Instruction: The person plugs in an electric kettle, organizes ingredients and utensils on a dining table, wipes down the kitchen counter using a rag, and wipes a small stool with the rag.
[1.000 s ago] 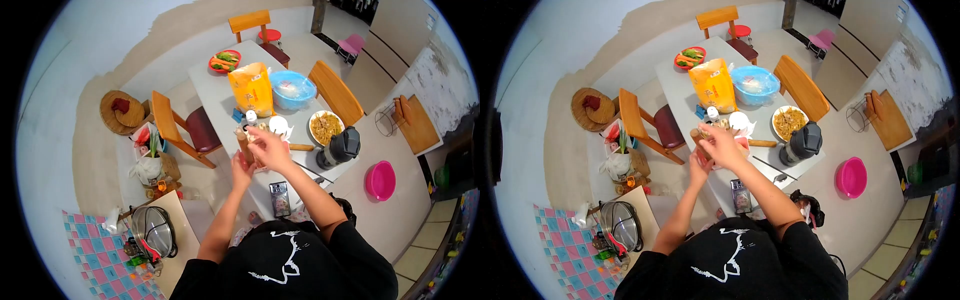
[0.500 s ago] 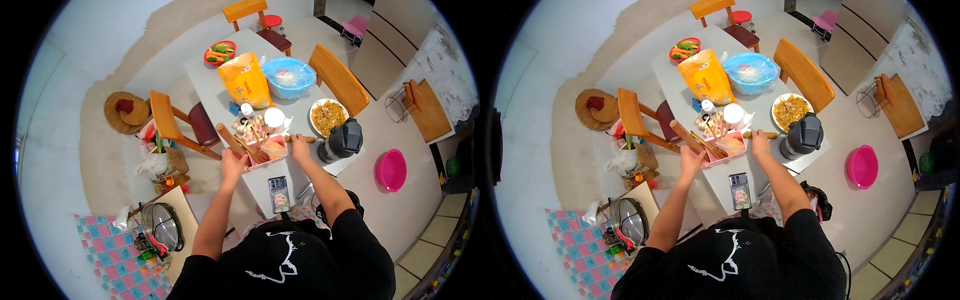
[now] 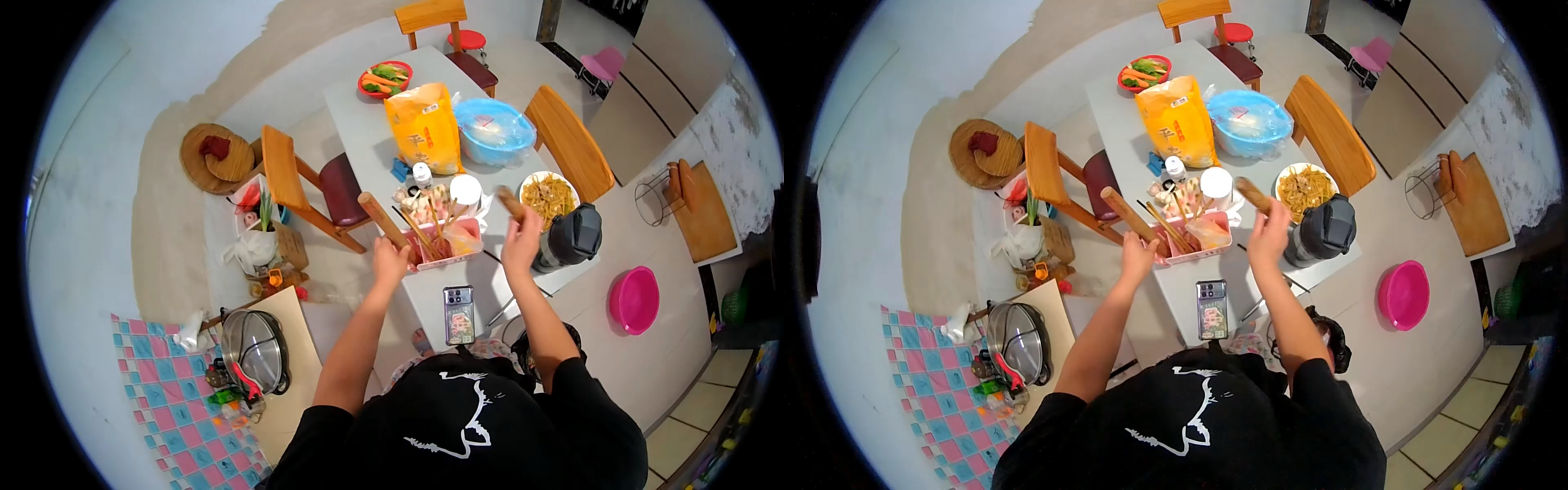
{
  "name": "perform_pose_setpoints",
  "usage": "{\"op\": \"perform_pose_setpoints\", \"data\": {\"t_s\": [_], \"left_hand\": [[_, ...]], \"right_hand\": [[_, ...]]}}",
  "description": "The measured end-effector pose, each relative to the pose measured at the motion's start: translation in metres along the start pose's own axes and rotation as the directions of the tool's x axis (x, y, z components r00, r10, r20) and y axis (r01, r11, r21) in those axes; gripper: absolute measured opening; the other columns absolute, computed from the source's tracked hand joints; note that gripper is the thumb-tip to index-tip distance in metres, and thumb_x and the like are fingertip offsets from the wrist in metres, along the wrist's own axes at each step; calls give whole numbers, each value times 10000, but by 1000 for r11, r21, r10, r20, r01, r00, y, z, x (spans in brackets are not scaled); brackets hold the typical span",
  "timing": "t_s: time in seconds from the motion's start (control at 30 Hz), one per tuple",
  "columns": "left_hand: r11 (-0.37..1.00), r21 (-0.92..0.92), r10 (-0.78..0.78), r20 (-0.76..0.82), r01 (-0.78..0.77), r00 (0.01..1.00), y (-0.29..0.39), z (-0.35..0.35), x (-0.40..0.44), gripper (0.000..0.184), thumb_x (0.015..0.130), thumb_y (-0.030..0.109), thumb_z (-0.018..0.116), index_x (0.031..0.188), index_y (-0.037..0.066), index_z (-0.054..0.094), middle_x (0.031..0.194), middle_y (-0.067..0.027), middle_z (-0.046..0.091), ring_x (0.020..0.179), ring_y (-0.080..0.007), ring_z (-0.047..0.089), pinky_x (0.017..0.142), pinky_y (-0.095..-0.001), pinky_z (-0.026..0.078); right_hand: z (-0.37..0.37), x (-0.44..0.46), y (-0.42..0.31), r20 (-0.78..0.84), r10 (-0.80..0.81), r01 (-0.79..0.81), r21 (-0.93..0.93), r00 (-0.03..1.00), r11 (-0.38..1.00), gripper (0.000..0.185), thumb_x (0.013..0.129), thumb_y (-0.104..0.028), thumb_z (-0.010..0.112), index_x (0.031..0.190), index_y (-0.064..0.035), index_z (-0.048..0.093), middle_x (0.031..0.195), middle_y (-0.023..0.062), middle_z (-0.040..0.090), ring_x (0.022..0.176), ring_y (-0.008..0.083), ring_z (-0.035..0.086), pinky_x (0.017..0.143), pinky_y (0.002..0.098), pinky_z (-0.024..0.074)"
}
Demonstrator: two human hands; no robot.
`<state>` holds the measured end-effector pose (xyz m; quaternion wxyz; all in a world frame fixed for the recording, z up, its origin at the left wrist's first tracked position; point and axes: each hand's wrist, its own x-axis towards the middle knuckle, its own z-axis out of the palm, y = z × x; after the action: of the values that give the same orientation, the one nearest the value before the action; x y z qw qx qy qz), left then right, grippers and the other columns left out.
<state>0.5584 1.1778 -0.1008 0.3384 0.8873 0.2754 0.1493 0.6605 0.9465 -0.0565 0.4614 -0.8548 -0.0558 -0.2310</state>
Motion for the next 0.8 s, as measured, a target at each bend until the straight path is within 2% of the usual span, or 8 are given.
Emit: {"op": "perform_pose_setpoints", "data": {"t_s": [0.07, 0.1, 0.17, 0.23, 0.3, 0.4, 0.5, 0.8], "left_hand": [[999, -28, -26, -7, 26, 1000, -5, 3, -1, 292, 682, 113, 673, 923, 18, 537, 875, -125, 504, 784, -305, 531, 694, -371, 438], [998, -59, -17, -24, 16, 1000, -9, 5, -2, 311, 679, 114, 673, 943, 23, 534, 873, -122, 511, 779, -298, 532, 689, -369, 438], [996, -91, -7, -41, 3, 999, -14, 8, -4, 331, 677, 115, 674, 962, 29, 530, 870, -118, 519, 773, -291, 532, 684, -367, 438], [969, -231, -91, -26, 83, 995, -16, 10, -5, 395, 674, 122, 673, 1032, 52, 519, 892, -112, 522, 766, -270, 534, 673, -365, 443], [969, -236, -83, -33, 73, 996, -16, 10, -5, 419, 683, 128, 669, 1064, 63, 509, 896, -109, 524, 764, -260, 536, 673, -362, 447], [934, -345, -113, -23, 98, 993, -27, 19, -1, 430, 704, 140, 662, 1097, 76, 500, 898, -104, 527, 755, -238, 540, 673, -350, 456], [856, -501, -131, 25, 126, 991, -42, 28, 3, 369, 746, 141, 639, 1078, 63, 500, 938, -123, 526, 731, -219, 557, 650, -325, 473], [731, -647, -118, 191, 215, 974, -26, 12, -3, 378, 790, -19, 537, 1136, 0, 387, 991, -135, 514, 761, -185, 596, 568, -265, 503]], "right_hand": [[-14, -12, -11, -111, 156, -113, 321, 982, 940, 292, 830, -9, 508, 1113, 8, 438, 1064, 120, 481, 897, 200, 525, 725, 294, 451], [-20, -19, -24, -112, 150, -108, 319, 982, 942, 292, 830, -9, 508, 1113, 8, 438, 1064, 120, 481, 897, 200, 525, 725, 294, 451], [-28, -37, -67, 6, 183, -133, 709, 983, 692, 295, 849, -21, 489, 1133, 7, 415, 1019, 73, 517, 719, 93, 497, 629, 212, 423], [-15, -60, -80, 231, 109, -244, 715, 967, 655, 296, 840, -35, 525, 1114, 29, 432, 1053, 110, 524, 879, 165, 544, 746, 275, 453], [-2, -69, -96, 305, -23, -175, 605, 952, 777, 270, 834, -39, 531, 1082, 20, 445, 1015, 117, 538, 910, 159, 545, 760, 285, 450], [38, -78, -90, 306, -70, -144, 623, 950, 769, 273, 832, -60, 537, 1079, 25, 457, 925, 92, 554, 745, 142, 541, 644, 269, 444], [62, -84, -77, 366, -130, -22, 383, 921, 923, 296, 806, -57, 559, 1073, 26, 463, 868, 123, 548, 754, 193, 553, 670, 300, 445], [96, -104, -66, 469, -159, 36, 261, 869, 965, 346, 724, -25, 590, 1044, -6, 459, 940, 182, 476, 845, 371, 507, 727, 403, 432]]}}
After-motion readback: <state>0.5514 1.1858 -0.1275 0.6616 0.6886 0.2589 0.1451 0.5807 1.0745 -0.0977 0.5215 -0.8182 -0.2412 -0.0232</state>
